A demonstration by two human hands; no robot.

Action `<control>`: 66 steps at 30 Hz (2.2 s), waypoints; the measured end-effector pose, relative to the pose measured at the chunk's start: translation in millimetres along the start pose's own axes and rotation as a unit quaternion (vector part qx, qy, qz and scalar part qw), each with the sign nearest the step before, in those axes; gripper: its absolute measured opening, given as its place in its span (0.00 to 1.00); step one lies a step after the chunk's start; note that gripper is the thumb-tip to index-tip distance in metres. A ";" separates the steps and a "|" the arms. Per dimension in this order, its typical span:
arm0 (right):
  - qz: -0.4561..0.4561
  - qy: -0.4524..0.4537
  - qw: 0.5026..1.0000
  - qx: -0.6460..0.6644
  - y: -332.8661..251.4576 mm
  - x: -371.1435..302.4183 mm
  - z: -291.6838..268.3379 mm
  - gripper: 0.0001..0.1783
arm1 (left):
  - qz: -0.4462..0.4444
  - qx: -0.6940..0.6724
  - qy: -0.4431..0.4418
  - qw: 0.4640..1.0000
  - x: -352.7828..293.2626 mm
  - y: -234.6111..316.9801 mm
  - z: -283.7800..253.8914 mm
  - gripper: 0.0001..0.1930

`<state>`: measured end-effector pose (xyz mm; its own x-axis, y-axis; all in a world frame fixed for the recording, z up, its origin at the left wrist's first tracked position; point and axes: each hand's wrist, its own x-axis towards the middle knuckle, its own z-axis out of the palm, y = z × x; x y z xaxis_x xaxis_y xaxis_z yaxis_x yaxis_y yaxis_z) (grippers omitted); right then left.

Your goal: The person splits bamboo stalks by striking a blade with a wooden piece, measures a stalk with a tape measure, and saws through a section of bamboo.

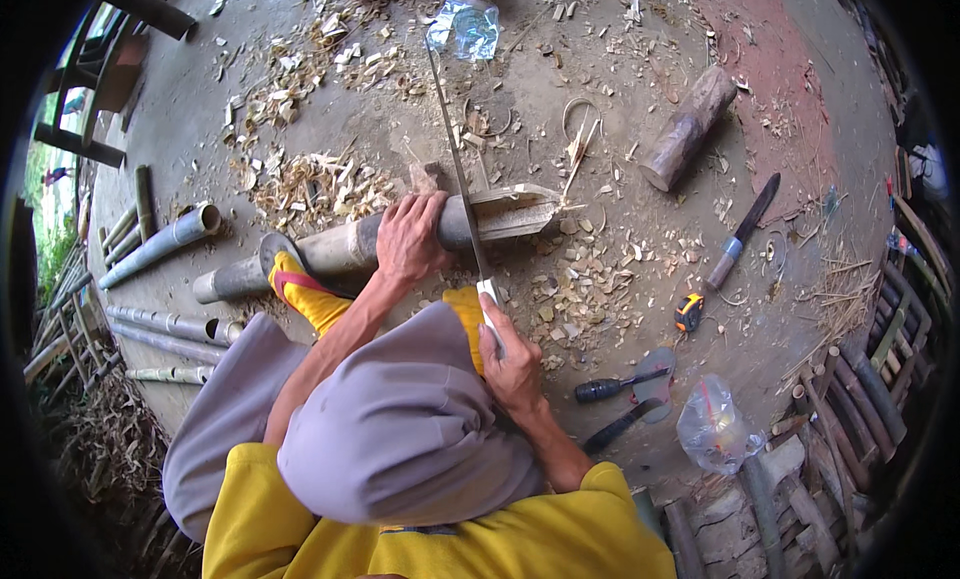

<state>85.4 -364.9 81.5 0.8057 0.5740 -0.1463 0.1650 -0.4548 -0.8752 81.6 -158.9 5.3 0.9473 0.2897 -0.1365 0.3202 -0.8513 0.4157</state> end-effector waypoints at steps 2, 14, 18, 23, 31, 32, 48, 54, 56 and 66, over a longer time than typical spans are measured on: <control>0.004 -0.001 1.000 -0.004 -3.6 7.7 -2.7 0.20 | 0.007 0.037 0.029 0.999 8.8 1.7 -6.6 0.40; -0.021 0.010 1.000 0.017 -4.3 33.6 0.6 0.21 | -0.037 0.016 -0.003 0.999 32.9 -10.8 -16.0 0.40; -0.042 0.026 0.999 0.018 29.3 14.8 15.8 0.21 | 0.007 0.022 0.035 0.999 36.0 -8.7 -15.4 0.37; 0.037 -0.023 0.999 0.031 -11.7 30.7 -7.0 0.21 | -0.006 0.029 -0.004 1.000 28.5 -12.9 -13.5 0.39; -0.024 0.021 0.999 0.026 24.0 34.1 13.3 0.20 | -0.023 0.010 0.003 1.000 49.3 -10.7 -26.6 0.37; -0.049 0.034 0.998 0.032 32.5 45.1 18.3 0.20 | -0.019 0.018 0.013 1.000 59.7 -18.1 -28.4 0.36; -0.033 0.017 0.999 0.035 12.4 59.1 12.5 0.21 | 0.035 -0.163 0.165 0.972 109.9 34.6 -49.1 0.40; -0.059 0.001 0.998 0.037 14.7 66.5 8.9 0.20 | 0.024 0.175 -0.241 0.954 172.6 78.0 7.9 0.37; -0.050 -0.009 0.998 0.037 15.3 64.4 10.6 0.20 | 0.025 0.169 -0.218 0.961 175.1 71.0 22.2 0.31; 0.045 -0.071 0.996 0.003 9.1 -52.2 -72.4 0.15 | 0.025 0.151 -0.179 0.972 166.6 67.2 36.3 0.25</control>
<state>86.1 -448.3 114.5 0.7279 0.6218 -0.2889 0.0914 -0.5056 -0.8579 261.1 -183.7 -22.1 0.8850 0.1202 -0.4497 0.2097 -0.9655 0.1546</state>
